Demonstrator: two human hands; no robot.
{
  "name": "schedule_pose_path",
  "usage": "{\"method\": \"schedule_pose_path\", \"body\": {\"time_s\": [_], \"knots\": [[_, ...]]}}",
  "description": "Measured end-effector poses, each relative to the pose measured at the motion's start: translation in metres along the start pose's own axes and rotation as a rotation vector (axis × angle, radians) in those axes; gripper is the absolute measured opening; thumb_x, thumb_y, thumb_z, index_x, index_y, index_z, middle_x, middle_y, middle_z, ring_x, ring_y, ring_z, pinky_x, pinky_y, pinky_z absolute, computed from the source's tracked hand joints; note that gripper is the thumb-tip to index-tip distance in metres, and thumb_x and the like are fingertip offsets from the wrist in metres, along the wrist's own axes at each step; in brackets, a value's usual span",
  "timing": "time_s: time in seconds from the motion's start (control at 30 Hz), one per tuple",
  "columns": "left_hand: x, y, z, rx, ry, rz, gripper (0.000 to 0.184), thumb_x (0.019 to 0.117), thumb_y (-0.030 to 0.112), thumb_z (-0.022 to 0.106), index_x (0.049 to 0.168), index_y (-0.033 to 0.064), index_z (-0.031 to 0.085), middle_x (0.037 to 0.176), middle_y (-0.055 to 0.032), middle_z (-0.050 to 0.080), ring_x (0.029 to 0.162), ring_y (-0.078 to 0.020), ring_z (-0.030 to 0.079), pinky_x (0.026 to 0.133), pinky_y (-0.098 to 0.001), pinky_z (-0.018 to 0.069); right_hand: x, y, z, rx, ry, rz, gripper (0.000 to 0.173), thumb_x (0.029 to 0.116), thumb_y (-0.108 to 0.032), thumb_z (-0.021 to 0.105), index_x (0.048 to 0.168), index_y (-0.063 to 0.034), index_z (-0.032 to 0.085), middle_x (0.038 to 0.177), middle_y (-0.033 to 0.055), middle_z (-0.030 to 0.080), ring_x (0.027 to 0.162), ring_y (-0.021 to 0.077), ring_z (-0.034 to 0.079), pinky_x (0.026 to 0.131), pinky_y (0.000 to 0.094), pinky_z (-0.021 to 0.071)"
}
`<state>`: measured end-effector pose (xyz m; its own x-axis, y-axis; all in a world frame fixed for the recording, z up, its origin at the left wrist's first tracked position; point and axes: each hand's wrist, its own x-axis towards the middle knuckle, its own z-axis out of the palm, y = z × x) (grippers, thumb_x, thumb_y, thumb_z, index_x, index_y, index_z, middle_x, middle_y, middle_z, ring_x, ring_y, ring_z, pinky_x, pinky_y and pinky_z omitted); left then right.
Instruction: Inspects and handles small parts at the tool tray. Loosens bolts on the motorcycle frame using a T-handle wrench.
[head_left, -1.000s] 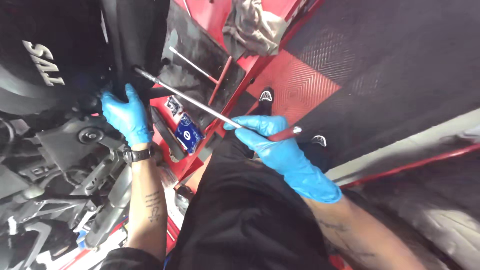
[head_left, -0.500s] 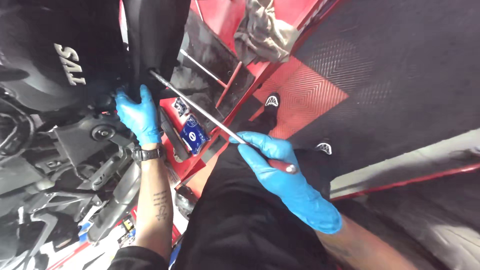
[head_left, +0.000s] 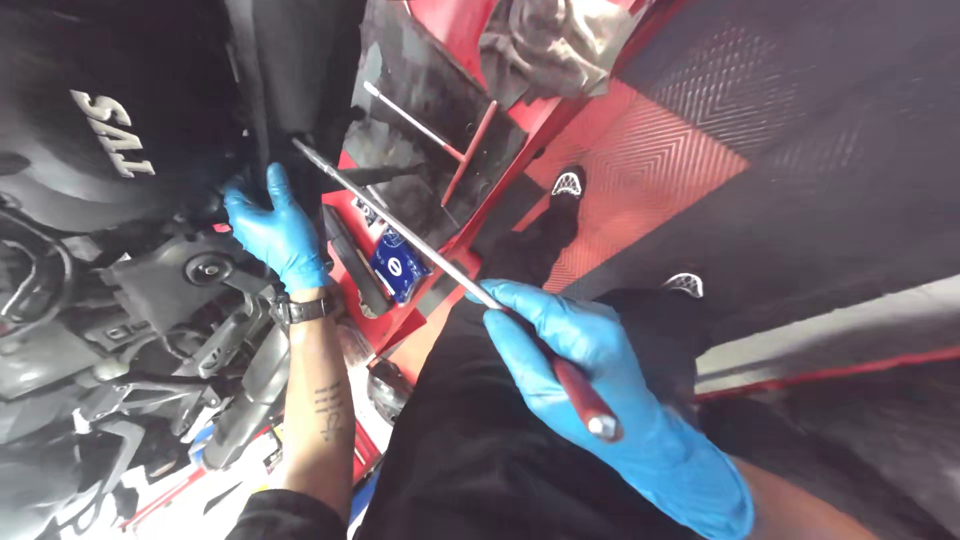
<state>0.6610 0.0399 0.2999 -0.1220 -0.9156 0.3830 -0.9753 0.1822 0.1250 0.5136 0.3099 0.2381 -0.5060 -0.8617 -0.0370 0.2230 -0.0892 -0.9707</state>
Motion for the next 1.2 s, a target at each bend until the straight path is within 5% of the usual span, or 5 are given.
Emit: {"method": "schedule_pose_path", "body": {"time_s": [0.27, 0.77, 0.93, 1.07, 1.2], "knots": [[-0.006, 0.000, -0.001, -0.018, 0.004, 0.039, 0.058, 0.0970, 0.059, 0.060, 0.134, 0.0148, 0.059, 0.117, -0.0062, 0.069, 0.103, -0.0200, 0.068, 0.087, -0.0447, 0.0568, -0.003, 0.042, -0.001, 0.130, 0.009, -0.011, 0.023, 0.0983, -0.005, 0.056, 0.111, 0.0038, 0.073, 0.094, 0.0050, 0.074, 0.085, -0.0051, 0.065, 0.078, 0.0102, 0.0526], [0.007, 0.005, 0.005, 0.001, 0.017, 0.036, 0.048, 0.0994, 0.048, 0.062, 0.131, 0.0113, 0.063, 0.120, -0.0035, 0.069, 0.111, -0.0126, 0.065, 0.099, -0.0366, 0.0523, -0.003, 0.084, 0.022, 0.639, 0.043, 0.286, 0.016, 0.0969, -0.006, 0.060, 0.106, -0.0032, 0.074, 0.069, -0.0081, 0.062, 0.051, -0.0012, 0.047, 0.047, 0.0162, 0.0415], [0.006, 0.008, 0.003, 0.031, -0.020, 0.007, 0.052, 0.0998, 0.051, 0.060, 0.134, 0.0124, 0.062, 0.123, -0.0061, 0.069, 0.115, -0.0173, 0.065, 0.100, -0.0415, 0.0514, -0.005, 0.047, 0.028, 0.589, 0.087, 0.295, 0.014, 0.0980, -0.005, 0.060, 0.104, -0.0027, 0.073, 0.070, -0.0090, 0.062, 0.052, -0.0033, 0.049, 0.048, 0.0140, 0.0435], [0.010, 0.009, 0.002, 0.040, -0.057, -0.006, 0.054, 0.0995, 0.054, 0.059, 0.129, 0.0095, 0.064, 0.120, -0.0103, 0.069, 0.114, -0.0222, 0.065, 0.099, -0.0470, 0.0510, 0.008, -0.002, 0.028, 0.859, 0.051, 0.453, 0.019, 0.0993, -0.003, 0.053, 0.096, -0.0041, 0.071, 0.055, -0.0091, 0.043, 0.041, 0.0003, 0.037, 0.038, 0.0159, 0.0347], [0.005, 0.004, -0.001, -0.014, -0.042, -0.030, 0.063, 0.0979, 0.066, 0.052, 0.127, 0.0121, 0.064, 0.112, -0.0098, 0.070, 0.105, -0.0247, 0.068, 0.089, -0.0492, 0.0549, 0.015, -0.003, 0.016, 0.726, -0.003, 0.436, 0.020, 0.0997, -0.006, 0.054, 0.099, -0.0060, 0.074, 0.053, -0.0103, 0.042, 0.041, -0.0004, 0.036, 0.038, 0.0156, 0.0337]]}}
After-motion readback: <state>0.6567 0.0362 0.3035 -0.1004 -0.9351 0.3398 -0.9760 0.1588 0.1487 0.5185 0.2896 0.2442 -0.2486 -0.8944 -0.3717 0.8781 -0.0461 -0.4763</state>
